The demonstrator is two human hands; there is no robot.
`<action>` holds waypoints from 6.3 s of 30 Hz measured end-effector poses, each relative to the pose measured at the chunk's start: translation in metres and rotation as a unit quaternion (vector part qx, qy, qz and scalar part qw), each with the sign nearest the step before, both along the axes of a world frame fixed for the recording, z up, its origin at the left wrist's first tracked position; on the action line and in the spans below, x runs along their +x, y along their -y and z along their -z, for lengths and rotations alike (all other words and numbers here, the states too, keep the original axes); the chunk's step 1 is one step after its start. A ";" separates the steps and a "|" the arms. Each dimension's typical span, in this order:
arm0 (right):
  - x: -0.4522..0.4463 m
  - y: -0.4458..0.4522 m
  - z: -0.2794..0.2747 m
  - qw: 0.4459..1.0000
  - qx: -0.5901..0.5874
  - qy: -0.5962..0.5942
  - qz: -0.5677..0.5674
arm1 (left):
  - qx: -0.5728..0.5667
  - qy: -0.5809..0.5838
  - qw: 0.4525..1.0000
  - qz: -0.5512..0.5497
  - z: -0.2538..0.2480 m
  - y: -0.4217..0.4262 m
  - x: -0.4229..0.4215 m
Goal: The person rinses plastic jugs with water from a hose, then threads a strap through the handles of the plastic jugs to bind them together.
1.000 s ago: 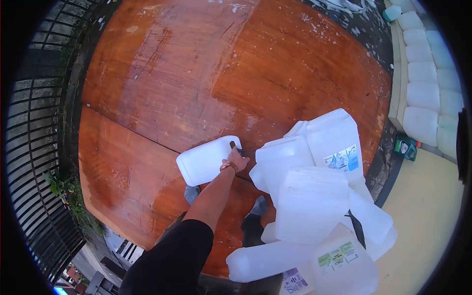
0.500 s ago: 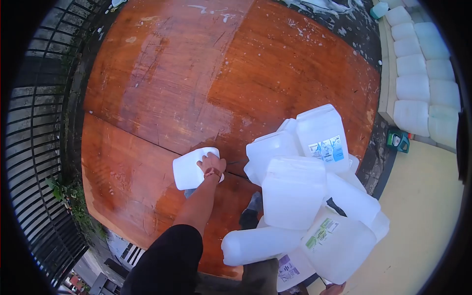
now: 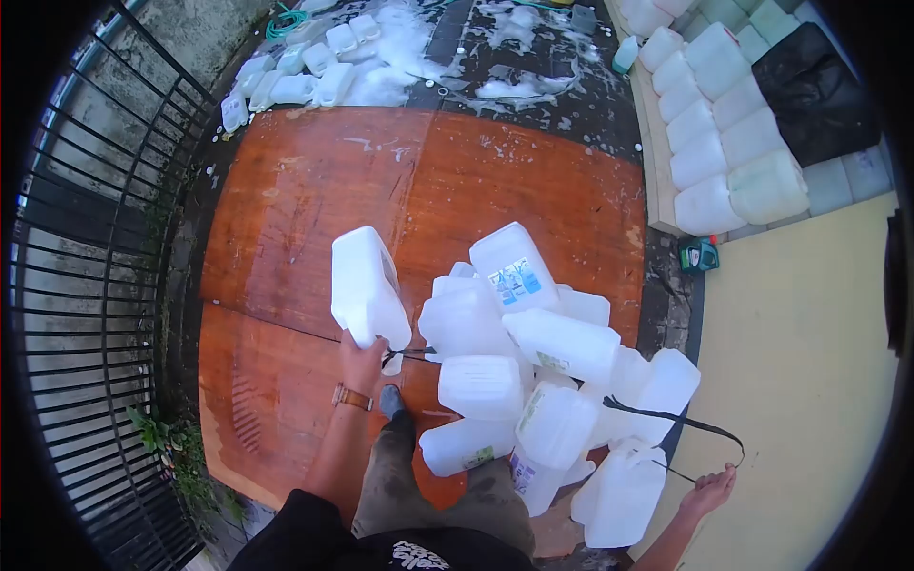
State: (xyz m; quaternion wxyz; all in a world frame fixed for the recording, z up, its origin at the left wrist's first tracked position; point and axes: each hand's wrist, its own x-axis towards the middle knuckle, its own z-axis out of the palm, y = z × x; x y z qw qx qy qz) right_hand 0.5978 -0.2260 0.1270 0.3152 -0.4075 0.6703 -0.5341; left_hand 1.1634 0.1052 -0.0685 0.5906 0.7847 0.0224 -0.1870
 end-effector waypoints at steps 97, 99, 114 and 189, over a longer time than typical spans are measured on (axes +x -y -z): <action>0.294 -0.082 0.006 0.821 0.000 -0.072 -0.566 | -0.377 0.099 0.830 0.400 -0.502 0.202 -0.251; 0.284 -0.083 0.022 0.821 0.012 -0.001 -0.570 | -0.349 0.096 0.834 0.415 -0.532 0.231 -0.266; 0.197 -0.128 0.004 0.752 0.100 -0.007 -0.652 | -0.190 -0.012 0.757 0.625 -0.440 0.378 -0.278; 0.194 -0.118 0.036 0.862 0.014 0.047 -0.505 | 0.035 -0.003 0.905 0.424 -0.107 0.157 -0.182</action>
